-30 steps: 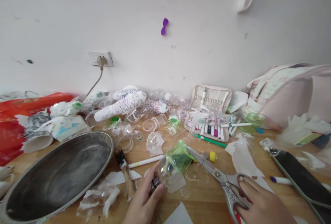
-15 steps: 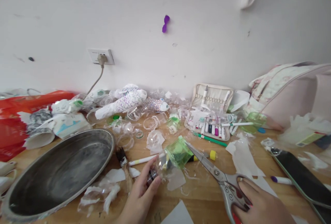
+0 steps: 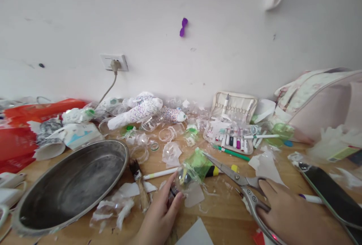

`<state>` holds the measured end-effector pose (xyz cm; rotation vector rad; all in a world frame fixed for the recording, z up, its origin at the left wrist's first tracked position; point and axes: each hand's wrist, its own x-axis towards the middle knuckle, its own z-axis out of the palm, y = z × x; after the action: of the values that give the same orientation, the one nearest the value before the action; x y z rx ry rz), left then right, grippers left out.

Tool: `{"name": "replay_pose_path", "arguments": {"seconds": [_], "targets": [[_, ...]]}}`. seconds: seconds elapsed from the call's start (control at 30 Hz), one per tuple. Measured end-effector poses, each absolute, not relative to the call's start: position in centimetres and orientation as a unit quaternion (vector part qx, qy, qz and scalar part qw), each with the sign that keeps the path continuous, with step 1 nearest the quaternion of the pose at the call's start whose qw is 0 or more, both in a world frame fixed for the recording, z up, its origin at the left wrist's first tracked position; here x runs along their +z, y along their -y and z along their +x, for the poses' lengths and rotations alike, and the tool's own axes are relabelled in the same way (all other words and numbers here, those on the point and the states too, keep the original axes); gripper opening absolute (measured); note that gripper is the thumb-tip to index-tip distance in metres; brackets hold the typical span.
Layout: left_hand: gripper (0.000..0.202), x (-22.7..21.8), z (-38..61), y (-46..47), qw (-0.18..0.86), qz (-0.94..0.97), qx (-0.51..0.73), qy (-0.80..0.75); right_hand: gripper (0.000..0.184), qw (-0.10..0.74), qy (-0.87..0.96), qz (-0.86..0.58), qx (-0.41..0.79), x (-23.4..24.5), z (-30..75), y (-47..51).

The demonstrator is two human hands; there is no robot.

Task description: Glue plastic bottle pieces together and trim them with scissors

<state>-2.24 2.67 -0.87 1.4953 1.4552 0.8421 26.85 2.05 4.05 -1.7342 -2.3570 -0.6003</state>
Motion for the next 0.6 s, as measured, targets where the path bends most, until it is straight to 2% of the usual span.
{"name": "replay_pose_path", "arguments": {"seconds": [0.13, 0.27, 0.43, 0.6], "targets": [[0.060, -1.2, -2.3, -2.9, 0.436, 0.602, 0.330, -0.582, 0.013, -0.035, 0.747, -0.664, -0.008, 5.0, 27.0, -3.4], [0.056, -1.4, -2.4, -3.0, 0.441, 0.588, 0.337, -0.589, 0.016, -0.050, 0.732, -0.678, 0.038, 5.5, 26.6, -4.2], [0.060, -1.1, -2.5, -3.1, 0.434, 0.600, 0.329, -0.586, 0.014, -0.025, 0.722, -0.686, 0.083, 5.7, 26.6, -3.9], [0.066, -1.2, -2.6, -3.2, 0.452, 0.567, 0.355, -0.589, 0.021, 0.098, 0.713, -0.686, 0.110, 5.4, 27.8, -3.7]]}}
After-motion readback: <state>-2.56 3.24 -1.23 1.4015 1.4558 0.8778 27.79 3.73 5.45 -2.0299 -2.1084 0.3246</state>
